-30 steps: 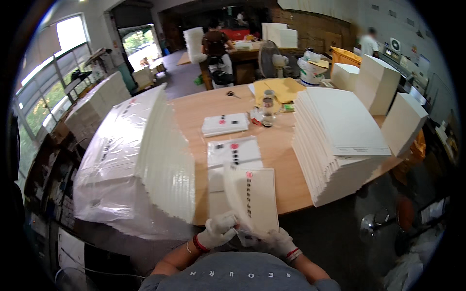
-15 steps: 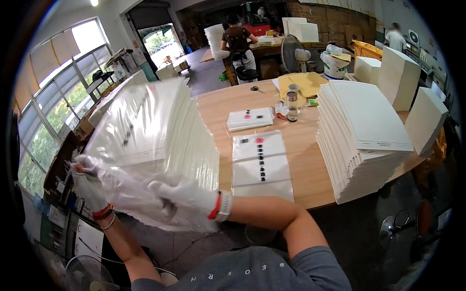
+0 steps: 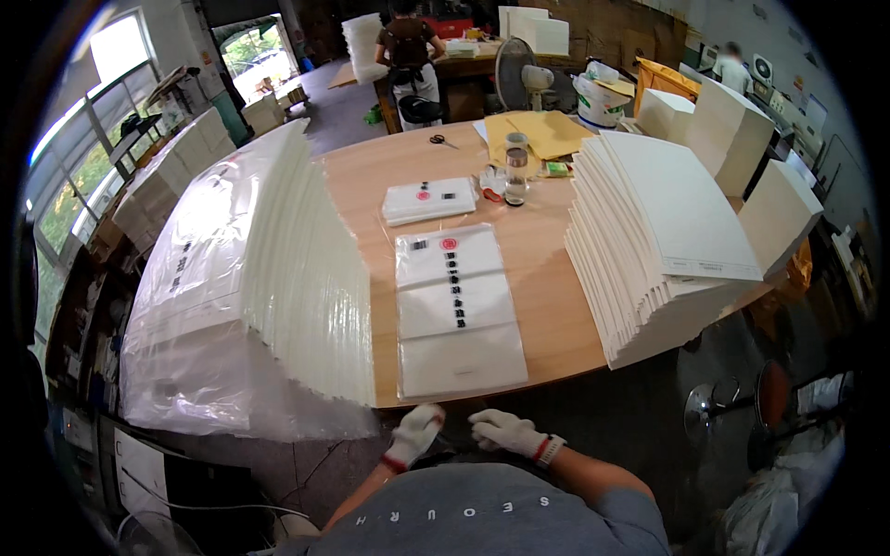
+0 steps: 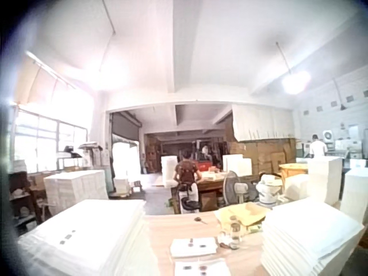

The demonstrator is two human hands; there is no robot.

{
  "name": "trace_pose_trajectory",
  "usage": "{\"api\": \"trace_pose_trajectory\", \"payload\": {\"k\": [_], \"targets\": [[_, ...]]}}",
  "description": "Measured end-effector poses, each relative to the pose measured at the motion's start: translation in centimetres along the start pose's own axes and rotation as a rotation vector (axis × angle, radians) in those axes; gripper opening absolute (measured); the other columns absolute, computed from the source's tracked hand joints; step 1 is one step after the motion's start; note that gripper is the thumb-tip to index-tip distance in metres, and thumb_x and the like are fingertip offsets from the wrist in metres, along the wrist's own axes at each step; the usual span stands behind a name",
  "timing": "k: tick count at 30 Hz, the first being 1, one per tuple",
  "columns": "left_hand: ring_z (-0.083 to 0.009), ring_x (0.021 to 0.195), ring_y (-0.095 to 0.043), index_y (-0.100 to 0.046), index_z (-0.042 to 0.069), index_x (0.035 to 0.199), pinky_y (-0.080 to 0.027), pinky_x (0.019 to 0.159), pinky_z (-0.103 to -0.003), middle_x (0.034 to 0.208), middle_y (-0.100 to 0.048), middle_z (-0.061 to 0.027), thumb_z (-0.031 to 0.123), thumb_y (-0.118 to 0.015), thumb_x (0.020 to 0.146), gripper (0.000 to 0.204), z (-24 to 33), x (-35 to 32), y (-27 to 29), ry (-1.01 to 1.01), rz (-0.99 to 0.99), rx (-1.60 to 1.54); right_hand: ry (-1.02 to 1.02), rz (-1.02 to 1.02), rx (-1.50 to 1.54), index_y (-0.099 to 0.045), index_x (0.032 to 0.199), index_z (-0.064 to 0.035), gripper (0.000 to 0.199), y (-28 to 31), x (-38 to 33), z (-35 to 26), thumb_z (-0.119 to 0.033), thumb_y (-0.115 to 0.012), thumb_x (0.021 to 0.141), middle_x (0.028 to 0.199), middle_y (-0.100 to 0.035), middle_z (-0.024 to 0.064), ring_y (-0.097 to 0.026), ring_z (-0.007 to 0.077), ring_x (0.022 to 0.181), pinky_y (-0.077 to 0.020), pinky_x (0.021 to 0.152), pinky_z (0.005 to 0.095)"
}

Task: The person repeatedly picks up white paper documents from a stack on the table, places each into a clear plastic sleeve, and sets the packaged item aside. The process is repeated continuously throughout the clip.

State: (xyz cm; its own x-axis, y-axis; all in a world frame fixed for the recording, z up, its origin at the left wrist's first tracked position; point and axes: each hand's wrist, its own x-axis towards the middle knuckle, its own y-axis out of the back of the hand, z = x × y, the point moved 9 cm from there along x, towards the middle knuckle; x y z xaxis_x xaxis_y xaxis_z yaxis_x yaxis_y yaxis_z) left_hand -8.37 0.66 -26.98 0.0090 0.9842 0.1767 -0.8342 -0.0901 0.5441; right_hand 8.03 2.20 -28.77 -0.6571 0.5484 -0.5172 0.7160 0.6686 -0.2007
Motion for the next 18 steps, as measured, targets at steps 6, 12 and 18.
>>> {"api": "trace_pose_trajectory", "payload": {"k": [6,12,18], "targets": [[-0.0358,0.085,-0.056,-0.060,0.005,0.091,-0.044,0.078,-0.042,0.092,-0.059,-0.0172,0.020,-0.060,0.077,0.020,-0.1,11.1,-3.2,-0.109,0.153,0.631,-0.018,0.168,0.283,-0.044,0.121,-0.0017,0.035,3.3,-3.5,2.2,-0.019,-0.051,0.091,0.087,-0.056,0.0070,-0.052,0.0094,0.066,-0.0427,0.054,0.0226],[-0.0361,0.082,-0.058,-0.058,0.005,0.093,-0.044,0.075,-0.041,0.084,-0.062,-0.0202,0.029,-0.053,0.083,0.027,-5.4,16.2,-3.2,0.270,-0.227,0.298,-0.021,0.104,0.239,-0.045,0.119,-0.0026,0.034,3.5,-0.5,1.6,-0.022,-0.051,0.092,0.087,-0.056,0.0059,-0.054,0.0096,0.069,-0.0443,0.055,0.0230],[-0.0362,0.083,-0.059,-0.052,0.004,0.094,-0.044,0.072,-0.043,0.086,-0.062,-0.0195,0.027,-0.050,0.086,0.025,-2.3,16.8,-3.0,0.123,-0.226,0.205,0.276,0.119,0.511,-0.053,0.115,-0.0041,0.034,5.4,10.5,-3.3,-0.027,-0.054,0.089,0.090,-0.058,0.0063,-0.057,0.0166,0.088,-0.0477,0.076,0.0269]]}}
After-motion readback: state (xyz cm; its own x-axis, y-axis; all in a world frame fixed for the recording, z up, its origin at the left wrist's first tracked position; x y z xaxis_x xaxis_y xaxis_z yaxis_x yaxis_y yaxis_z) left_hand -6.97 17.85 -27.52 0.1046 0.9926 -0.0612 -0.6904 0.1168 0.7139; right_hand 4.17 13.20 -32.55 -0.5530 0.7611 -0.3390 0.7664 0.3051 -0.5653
